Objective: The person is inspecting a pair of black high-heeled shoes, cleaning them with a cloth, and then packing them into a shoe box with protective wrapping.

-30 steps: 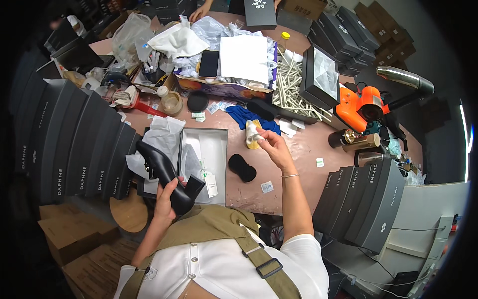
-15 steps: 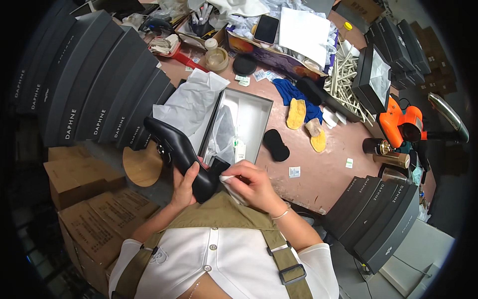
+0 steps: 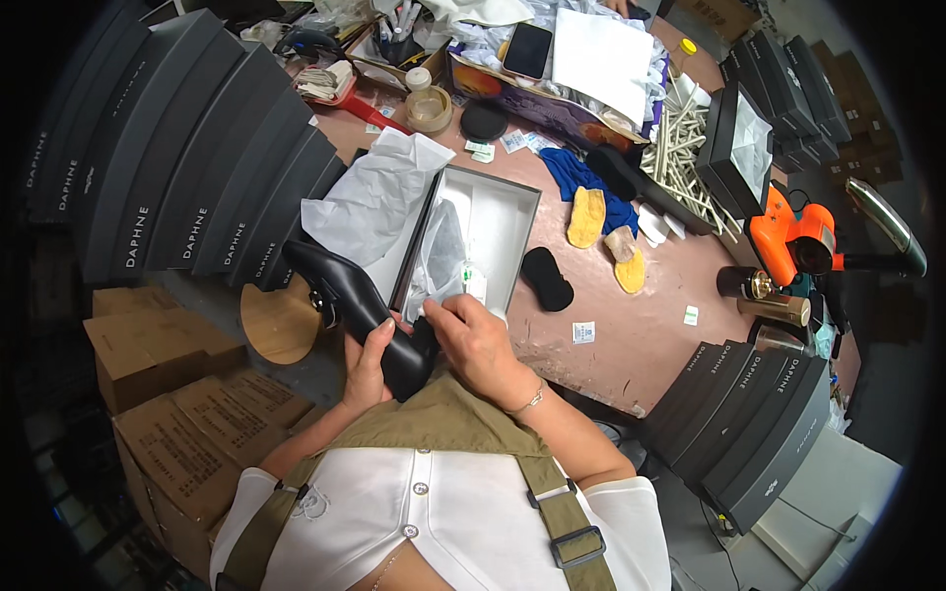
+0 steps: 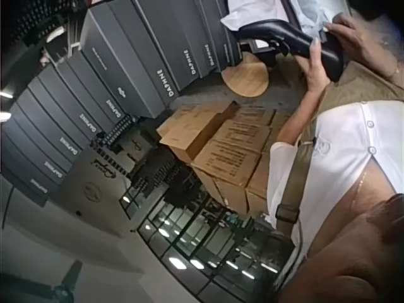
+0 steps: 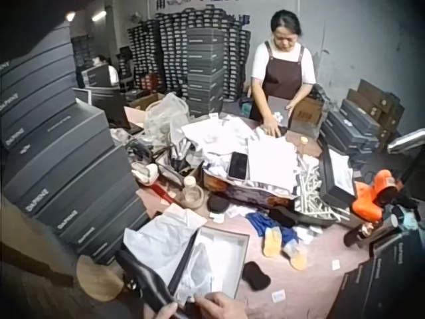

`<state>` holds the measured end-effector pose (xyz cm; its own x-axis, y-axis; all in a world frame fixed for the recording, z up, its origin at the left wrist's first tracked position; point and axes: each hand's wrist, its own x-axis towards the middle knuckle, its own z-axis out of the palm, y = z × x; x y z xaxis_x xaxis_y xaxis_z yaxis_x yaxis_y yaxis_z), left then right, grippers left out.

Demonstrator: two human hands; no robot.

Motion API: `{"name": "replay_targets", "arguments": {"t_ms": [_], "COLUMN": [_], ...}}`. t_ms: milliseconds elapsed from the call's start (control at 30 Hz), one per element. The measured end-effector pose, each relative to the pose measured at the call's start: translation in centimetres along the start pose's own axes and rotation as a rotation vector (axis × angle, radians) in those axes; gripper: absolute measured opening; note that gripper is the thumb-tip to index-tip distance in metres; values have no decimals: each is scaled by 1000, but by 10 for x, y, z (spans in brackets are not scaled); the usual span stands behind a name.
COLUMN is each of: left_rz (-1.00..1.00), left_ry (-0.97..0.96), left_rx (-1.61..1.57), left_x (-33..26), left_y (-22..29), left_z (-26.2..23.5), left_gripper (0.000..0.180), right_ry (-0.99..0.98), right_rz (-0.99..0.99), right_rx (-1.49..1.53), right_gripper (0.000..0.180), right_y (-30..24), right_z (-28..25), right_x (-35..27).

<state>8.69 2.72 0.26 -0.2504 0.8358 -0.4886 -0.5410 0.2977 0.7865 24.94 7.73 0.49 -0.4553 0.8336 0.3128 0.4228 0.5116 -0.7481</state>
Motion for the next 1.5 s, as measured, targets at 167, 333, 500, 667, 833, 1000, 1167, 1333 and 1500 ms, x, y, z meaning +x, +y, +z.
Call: {"name": "replay_targets", "arguments": {"t_ms": [167,333,500,667,833,1000,1167,1333,1500], "left_rz": [-26,-33,-47,-9,-68,-34,-16,4,33], "left_ry": [-36,-5,17,49,100,89,86,61,60], "left_rx": [-43,-42,-71,-65,-101,-104,-95,-102,-91], "left_x": [8,11,14,23,22,20,16,12,8], "left_y": [6,7,4,19,17,11,10,11,11], "left_z": [-9,-8,-5,4,8,6,5,7,9], "left_gripper": [37,34,36,33,32,30,28,30,32], "right_ry": [-35,-116,-55,84,57,25,-31,37,62], "right_rz": [-23,-68,98,363,212,2,-26,-5,-29], "right_rx": [40,7,-35,298,243,113,207,142,146], "right_gripper": [30,29,17,6,12,24,24,25,25], "right_y": [-10,-8,27,42,15,10,3,2,1], "right_z": [-1,9,2,-18,-15,-2,3,-2,-2], "right_x": [1,6,50,50,36,25,5,19,17]}}
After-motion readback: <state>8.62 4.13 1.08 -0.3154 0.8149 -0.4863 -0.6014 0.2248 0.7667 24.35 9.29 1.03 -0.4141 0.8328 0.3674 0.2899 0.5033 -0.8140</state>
